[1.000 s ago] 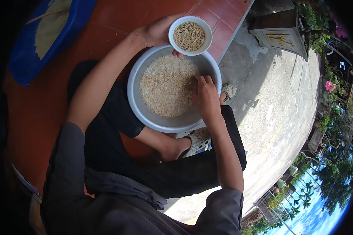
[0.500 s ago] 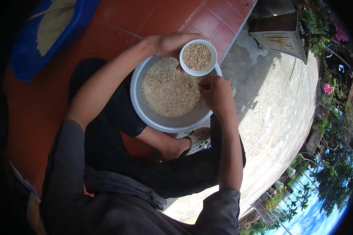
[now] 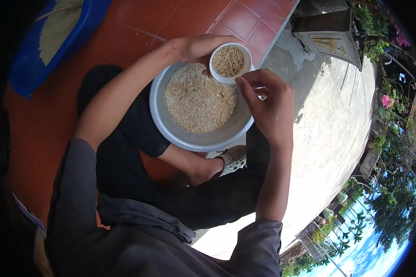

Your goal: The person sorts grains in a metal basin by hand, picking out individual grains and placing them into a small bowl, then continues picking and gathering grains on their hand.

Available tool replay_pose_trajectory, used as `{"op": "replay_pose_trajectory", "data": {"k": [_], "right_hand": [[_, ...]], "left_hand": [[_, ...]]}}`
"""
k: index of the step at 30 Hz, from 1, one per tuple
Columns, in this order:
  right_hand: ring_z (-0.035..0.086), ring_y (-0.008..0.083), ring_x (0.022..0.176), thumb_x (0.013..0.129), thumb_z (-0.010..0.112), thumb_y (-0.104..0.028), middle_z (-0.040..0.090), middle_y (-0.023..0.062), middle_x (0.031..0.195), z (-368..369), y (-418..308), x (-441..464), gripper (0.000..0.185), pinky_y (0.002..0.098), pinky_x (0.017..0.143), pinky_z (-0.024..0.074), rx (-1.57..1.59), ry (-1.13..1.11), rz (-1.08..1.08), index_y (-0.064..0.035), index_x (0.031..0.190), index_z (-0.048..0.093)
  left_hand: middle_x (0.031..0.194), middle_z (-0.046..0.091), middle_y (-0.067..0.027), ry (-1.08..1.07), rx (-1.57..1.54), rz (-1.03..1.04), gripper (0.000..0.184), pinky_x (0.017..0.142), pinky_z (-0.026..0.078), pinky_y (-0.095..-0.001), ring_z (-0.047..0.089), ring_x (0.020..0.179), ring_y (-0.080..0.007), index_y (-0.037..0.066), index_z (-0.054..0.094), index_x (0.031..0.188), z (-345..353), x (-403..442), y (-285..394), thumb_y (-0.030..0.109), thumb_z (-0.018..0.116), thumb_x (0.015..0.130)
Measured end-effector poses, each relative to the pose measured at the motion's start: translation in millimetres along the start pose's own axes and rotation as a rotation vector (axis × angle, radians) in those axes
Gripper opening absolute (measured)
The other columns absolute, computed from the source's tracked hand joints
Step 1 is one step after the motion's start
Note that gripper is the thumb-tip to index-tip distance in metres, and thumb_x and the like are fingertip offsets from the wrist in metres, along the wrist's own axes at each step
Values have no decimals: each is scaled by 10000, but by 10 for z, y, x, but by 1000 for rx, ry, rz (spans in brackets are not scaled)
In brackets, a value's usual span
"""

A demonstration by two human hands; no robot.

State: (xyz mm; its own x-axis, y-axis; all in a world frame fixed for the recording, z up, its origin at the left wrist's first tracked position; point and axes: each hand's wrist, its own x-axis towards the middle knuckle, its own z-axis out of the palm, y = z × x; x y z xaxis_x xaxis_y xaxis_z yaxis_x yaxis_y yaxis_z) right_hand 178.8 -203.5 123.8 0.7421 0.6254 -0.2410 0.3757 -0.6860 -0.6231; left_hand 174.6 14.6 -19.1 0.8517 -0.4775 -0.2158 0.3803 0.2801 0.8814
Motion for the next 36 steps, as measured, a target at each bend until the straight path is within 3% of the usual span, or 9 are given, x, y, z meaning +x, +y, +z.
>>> {"op": "replay_pose_trajectory", "data": {"k": [5,6,10,13,19,28,34,35,36], "right_hand": [[790,268,899,901,839,-64,748,151,1121,262,247,-164,250,400,825,625,-70,-353,59,1,1106,710],[751,355,978,847,833,-56,706,177,1090,380,327,-201,367,486,895,593,-159,-402,66,-12,1161,649],[660,455,1156,790,817,-18,612,219,1127,737,724,-319,477,524,978,553,-195,-462,-49,-7,1195,566],[680,434,1062,809,841,-11,612,190,1132,813,789,-454,444,515,937,567,-243,-387,-79,-29,1161,571],[668,481,1121,806,737,46,609,235,1116,843,833,-473,368,558,968,549,-249,-411,-87,-1,1133,574],[716,481,952,878,689,0,699,224,1005,871,881,-453,85,561,870,582,-250,-331,-87,0,955,653],[792,341,868,858,753,45,735,192,944,454,431,-229,84,407,792,647,-46,-189,-96,13,933,736],[809,239,914,838,773,89,753,142,964,321,331,-201,171,340,821,671,12,-146,-71,17,992,767],[806,217,930,849,779,96,761,127,992,177,201,-185,173,330,838,677,57,-101,-67,20,1004,775]], "left_hand": [[717,698,-78,33,23,25,696,578,550,-311,655,596,-143,42,745,1033,1,13,-3,540,278,1167],[716,696,-77,31,23,13,702,576,548,-311,652,596,-142,42,745,1033,4,18,-3,541,271,1167],[718,694,-79,26,33,4,720,572,542,-313,643,593,-143,41,746,1036,30,43,-3,542,246,1167],[726,697,-81,31,32,16,717,570,541,-314,642,594,-146,41,746,1042,31,37,-16,537,243,1167],[736,701,-82,15,12,18,718,567,540,-313,643,599,-148,37,744,1052,20,58,-36,536,240,1168],[747,710,-79,41,52,0,719,572,544,-314,647,603,-146,42,749,1073,34,54,-18,542,242,1169],[750,706,-90,41,67,7,705,598,546,-321,652,617,-155,37,743,1049,71,55,-38,548,271,1163],[750,705,-93,31,60,7,701,603,547,-321,654,621,-157,36,742,1043,67,63,-54,546,277,1163],[751,705,-96,21,48,-5,698,605,548,-322,655,623,-159,33,740,1039,71,57,-47,545,282,1162]]}}
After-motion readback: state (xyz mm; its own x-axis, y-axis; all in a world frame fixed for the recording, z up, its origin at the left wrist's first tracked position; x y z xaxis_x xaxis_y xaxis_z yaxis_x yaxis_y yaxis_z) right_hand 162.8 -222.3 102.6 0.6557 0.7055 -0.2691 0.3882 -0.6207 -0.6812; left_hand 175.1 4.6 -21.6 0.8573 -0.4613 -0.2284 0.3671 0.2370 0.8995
